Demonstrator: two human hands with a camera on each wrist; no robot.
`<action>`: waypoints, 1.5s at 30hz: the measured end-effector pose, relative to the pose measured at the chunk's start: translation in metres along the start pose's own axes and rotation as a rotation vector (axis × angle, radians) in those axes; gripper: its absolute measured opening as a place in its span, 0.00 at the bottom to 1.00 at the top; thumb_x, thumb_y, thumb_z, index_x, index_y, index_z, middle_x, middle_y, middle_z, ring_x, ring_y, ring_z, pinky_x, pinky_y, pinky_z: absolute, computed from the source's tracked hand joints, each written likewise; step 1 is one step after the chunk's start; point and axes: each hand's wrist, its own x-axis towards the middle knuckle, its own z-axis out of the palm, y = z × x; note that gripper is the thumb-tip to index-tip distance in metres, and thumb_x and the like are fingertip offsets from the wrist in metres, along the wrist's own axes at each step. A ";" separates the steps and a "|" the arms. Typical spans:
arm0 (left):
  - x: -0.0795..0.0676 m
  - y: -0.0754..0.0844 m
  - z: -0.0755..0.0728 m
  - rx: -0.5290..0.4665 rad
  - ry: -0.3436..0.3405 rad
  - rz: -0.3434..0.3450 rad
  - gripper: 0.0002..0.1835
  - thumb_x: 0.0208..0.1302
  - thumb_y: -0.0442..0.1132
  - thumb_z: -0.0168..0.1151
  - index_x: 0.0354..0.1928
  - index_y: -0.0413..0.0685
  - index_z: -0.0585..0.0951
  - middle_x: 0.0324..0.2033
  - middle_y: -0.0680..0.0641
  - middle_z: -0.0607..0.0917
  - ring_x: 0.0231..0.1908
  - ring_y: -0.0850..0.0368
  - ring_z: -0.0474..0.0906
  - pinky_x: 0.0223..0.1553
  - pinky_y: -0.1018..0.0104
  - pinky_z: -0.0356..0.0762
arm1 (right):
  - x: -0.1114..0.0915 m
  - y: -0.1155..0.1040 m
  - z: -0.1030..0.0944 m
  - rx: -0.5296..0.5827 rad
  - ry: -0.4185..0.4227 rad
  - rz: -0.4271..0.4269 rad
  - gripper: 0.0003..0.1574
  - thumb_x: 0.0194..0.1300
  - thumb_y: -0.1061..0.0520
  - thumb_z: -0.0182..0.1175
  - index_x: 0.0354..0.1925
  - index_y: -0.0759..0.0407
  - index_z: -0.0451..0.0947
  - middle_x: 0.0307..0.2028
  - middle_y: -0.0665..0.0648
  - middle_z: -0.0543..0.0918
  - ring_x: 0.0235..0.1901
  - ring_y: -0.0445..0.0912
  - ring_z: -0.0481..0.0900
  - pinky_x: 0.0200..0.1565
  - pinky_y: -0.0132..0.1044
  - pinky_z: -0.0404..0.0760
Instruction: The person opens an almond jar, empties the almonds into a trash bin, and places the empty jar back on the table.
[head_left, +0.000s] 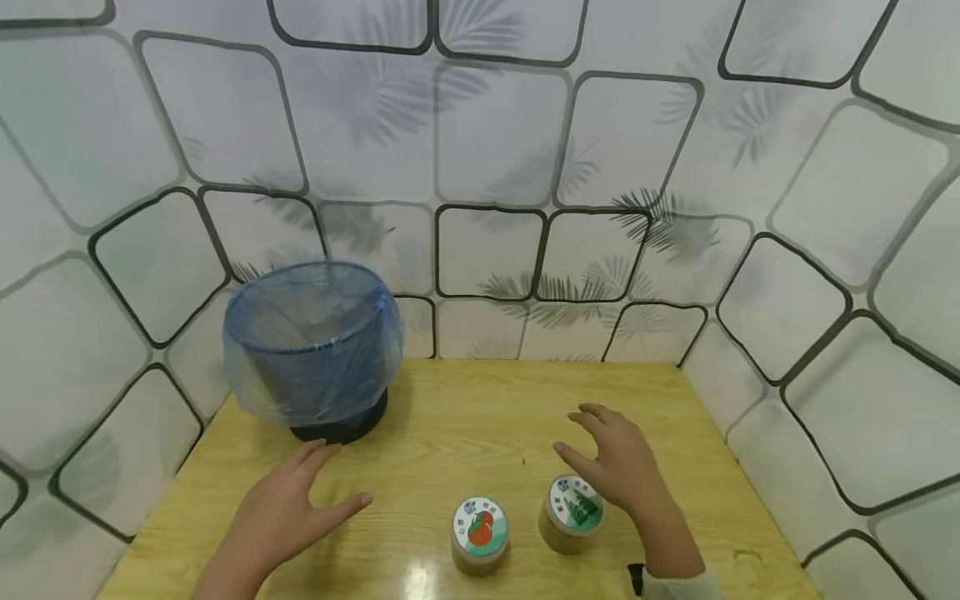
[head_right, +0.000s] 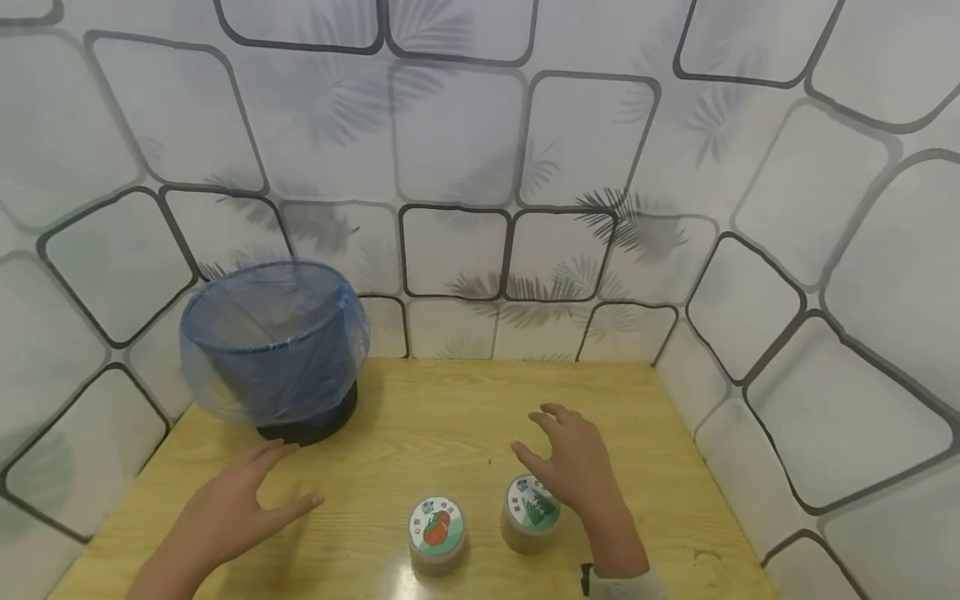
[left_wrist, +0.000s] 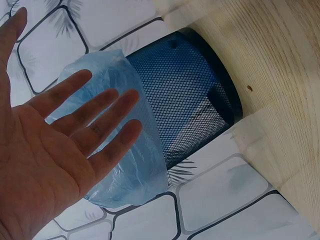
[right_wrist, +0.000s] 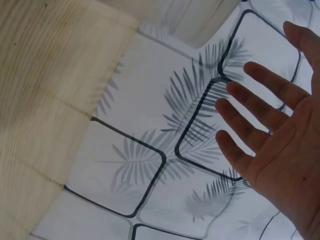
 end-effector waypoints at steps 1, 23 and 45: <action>0.000 0.000 0.000 -0.001 0.008 0.005 0.57 0.56 0.86 0.58 0.70 0.46 0.80 0.69 0.32 0.77 0.61 0.28 0.81 0.51 0.31 0.83 | 0.000 -0.001 0.001 0.002 0.003 -0.002 0.36 0.68 0.34 0.71 0.63 0.55 0.84 0.66 0.63 0.82 0.62 0.64 0.82 0.58 0.67 0.82; 0.001 -0.007 0.003 -0.053 0.297 0.108 0.45 0.56 0.74 0.73 0.62 0.44 0.84 0.69 0.32 0.77 0.63 0.25 0.76 0.54 0.24 0.76 | 0.028 -0.029 -0.001 0.010 0.056 -0.154 0.39 0.67 0.37 0.73 0.69 0.54 0.80 0.66 0.61 0.83 0.68 0.60 0.79 0.73 0.70 0.67; 0.002 -0.011 0.005 -0.078 0.433 0.199 0.38 0.53 0.63 0.82 0.57 0.43 0.86 0.63 0.33 0.81 0.59 0.26 0.78 0.52 0.24 0.75 | 0.050 -0.057 -0.011 0.093 0.111 -0.224 0.37 0.69 0.39 0.72 0.68 0.57 0.80 0.65 0.62 0.82 0.67 0.59 0.80 0.74 0.68 0.67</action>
